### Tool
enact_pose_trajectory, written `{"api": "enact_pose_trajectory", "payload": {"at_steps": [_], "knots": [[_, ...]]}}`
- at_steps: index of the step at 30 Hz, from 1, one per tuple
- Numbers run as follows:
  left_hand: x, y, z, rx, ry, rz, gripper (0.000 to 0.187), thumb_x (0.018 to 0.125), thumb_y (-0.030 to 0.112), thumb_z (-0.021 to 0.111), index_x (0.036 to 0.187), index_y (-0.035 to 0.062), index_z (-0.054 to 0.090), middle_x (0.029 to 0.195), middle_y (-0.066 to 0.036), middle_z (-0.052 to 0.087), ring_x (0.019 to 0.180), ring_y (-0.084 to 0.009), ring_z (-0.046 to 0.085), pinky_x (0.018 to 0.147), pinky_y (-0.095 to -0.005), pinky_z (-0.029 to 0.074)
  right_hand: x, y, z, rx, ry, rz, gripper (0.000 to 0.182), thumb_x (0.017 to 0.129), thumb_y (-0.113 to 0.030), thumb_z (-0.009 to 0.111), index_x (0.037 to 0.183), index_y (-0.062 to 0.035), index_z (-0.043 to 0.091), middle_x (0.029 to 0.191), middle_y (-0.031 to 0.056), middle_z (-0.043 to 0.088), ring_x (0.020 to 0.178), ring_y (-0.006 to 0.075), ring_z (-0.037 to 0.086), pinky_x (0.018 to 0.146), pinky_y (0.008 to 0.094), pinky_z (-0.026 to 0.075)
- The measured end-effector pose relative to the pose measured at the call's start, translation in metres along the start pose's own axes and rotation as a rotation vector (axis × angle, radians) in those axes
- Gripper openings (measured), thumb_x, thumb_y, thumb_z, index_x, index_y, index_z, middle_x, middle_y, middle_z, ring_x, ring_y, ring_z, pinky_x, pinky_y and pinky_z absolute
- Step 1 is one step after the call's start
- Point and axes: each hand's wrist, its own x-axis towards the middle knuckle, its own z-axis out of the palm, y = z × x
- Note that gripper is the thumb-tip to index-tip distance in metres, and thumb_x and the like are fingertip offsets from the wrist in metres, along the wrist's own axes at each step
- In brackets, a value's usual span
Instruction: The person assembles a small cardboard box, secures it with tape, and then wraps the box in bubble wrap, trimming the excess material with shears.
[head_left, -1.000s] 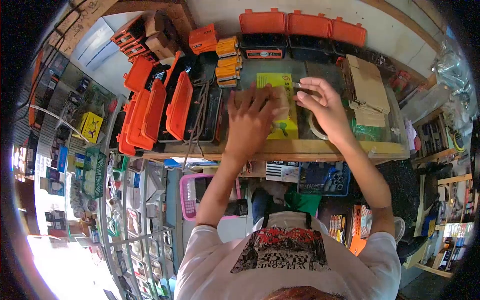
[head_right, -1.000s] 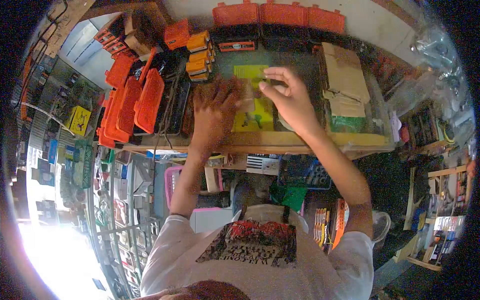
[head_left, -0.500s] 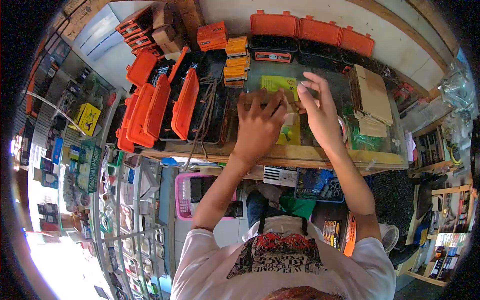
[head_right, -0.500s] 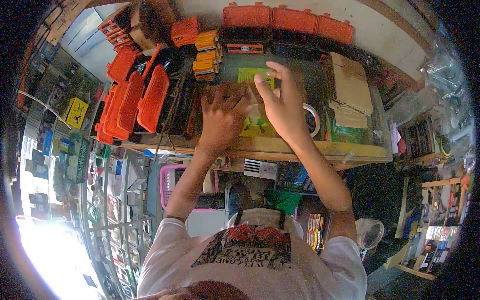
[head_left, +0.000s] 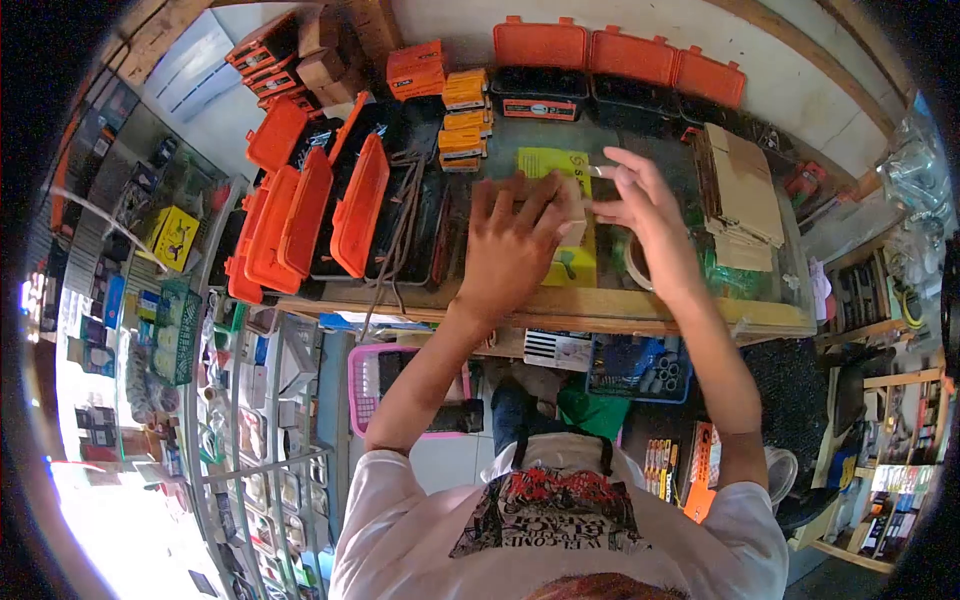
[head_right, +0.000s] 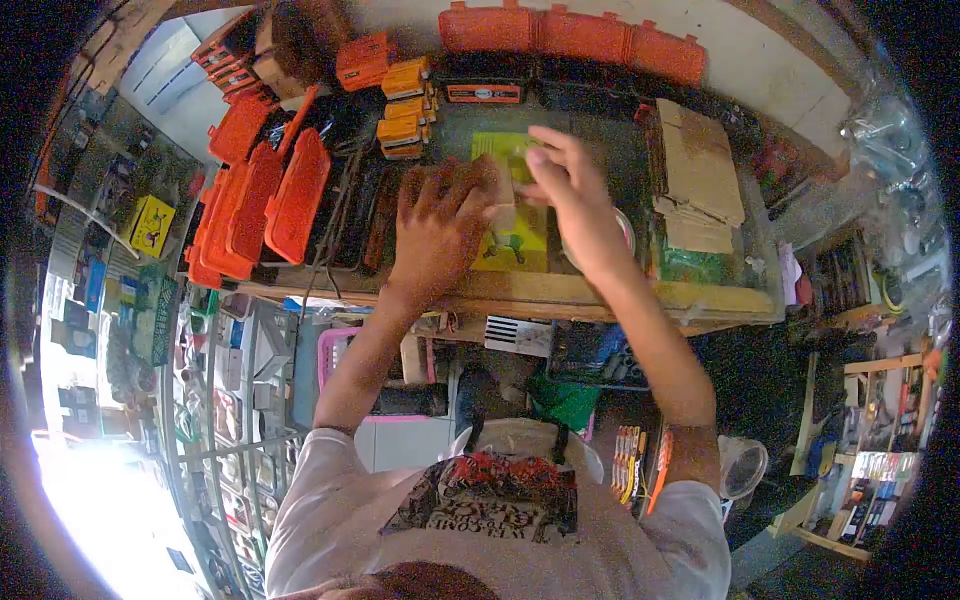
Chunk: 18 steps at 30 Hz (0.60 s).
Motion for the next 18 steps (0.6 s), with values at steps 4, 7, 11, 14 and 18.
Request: {"api": "enact_pose_trajectory", "payload": {"at_steps": [4,7,11,14,18], "knots": [[0.005,0.000,-0.009,0.016,-0.074,0.021,0.050,0.089,0.026,0.069,0.135,0.0097,0.060,0.142,-0.009,0.058,0.128,-0.0371,0.053,0.113,-0.0585,0.035,-0.004,-0.007,-0.023,0.064,-0.062,0.108,0.058,0.103,-0.043,0.058,0.143,-0.0027,0.049,0.137,0.0199,0.057,0.107,0.0243,0.069,0.094,0.0326,0.051],[0.006,-0.005,-0.010,-0.033,-0.098,0.040,0.053,0.090,0.027,0.067,0.139,0.0078,0.058,0.145,-0.012,0.056,0.134,-0.0390,0.049,0.115,-0.0565,0.035,-0.002,-0.022,-0.034,0.007,-0.110,0.163,0.050,0.104,-0.039,0.057,0.140,-0.0041,0.052,0.128,0.0156,0.065,0.107,0.0217,0.070,0.094,0.0320,0.050],[0.006,-0.011,-0.011,-0.066,-0.131,0.071,0.051,0.093,0.025,0.064,0.140,0.0060,0.057,0.147,-0.015,0.055,0.138,-0.0407,0.047,0.117,-0.0524,0.035,0.012,-0.024,-0.050,0.214,-0.222,0.284,0.046,0.107,-0.029,0.049,0.143,-0.0015,0.048,0.129,0.0183,0.065,0.121,0.0267,0.064,0.101,0.0356,0.049],[0.008,-0.012,-0.014,-0.079,-0.156,0.084,0.049,0.095,0.023,0.062,0.140,0.0058,0.056,0.148,-0.016,0.054,0.137,-0.0410,0.048,0.117,-0.0518,0.035,0.016,-0.022,-0.051,0.323,-0.262,0.377,0.046,0.106,-0.032,0.050,0.142,-0.0026,0.050,0.133,0.0197,0.065,0.124,0.0281,0.062,0.103,0.0372,0.048],[0.005,-0.014,-0.012,-0.103,-0.134,0.080,0.054,0.093,0.022,0.063,0.144,0.0070,0.052,0.148,-0.016,0.053,0.136,-0.0413,0.049,0.117,-0.0520,0.036,0.017,-0.024,-0.047,0.361,-0.296,0.464,0.042,0.105,-0.032,0.053,0.138,-0.0050,0.054,0.132,0.0188,0.067,0.123,0.0246,0.063,0.102,0.0353,0.048]]}}
